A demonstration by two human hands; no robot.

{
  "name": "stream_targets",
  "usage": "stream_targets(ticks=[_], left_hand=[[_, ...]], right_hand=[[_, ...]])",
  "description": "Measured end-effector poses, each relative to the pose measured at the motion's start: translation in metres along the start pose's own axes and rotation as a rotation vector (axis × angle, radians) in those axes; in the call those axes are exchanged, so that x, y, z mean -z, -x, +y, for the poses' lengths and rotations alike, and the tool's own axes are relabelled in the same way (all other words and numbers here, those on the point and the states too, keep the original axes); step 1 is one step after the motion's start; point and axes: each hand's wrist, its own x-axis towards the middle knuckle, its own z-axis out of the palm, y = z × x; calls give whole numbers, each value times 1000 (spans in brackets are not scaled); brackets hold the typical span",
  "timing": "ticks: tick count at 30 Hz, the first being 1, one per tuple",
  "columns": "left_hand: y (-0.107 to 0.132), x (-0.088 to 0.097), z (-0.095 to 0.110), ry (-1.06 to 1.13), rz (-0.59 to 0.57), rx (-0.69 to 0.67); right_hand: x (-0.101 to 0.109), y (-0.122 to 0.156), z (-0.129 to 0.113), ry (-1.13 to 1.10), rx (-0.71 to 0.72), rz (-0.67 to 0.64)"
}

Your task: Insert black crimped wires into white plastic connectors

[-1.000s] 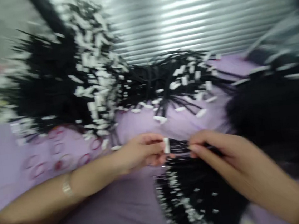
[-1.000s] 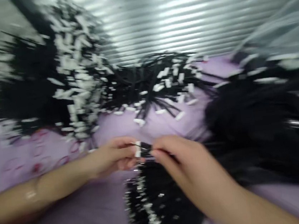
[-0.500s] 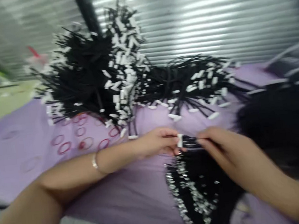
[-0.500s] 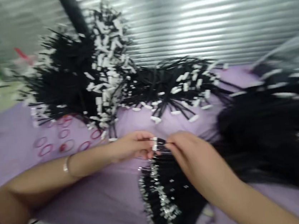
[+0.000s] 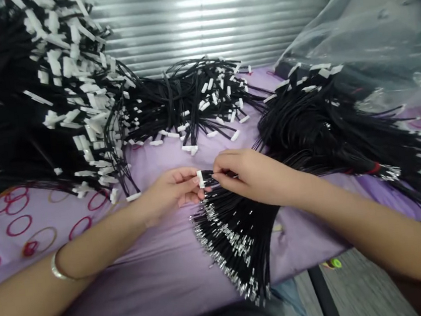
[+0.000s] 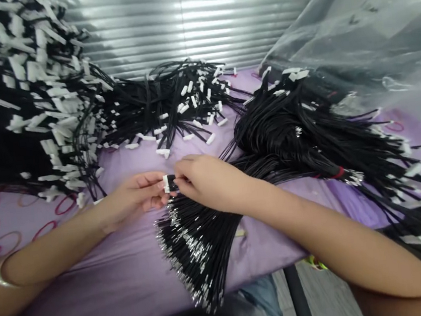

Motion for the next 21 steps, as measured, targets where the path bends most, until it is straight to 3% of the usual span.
stream_targets(ticks=[9,21], left_hand=[[0,1,3,41,27,52],[0,1,2,22,80,73]], right_hand=[[-9,4,13,-59,14,145],[-16,2,15,42,117,134]])
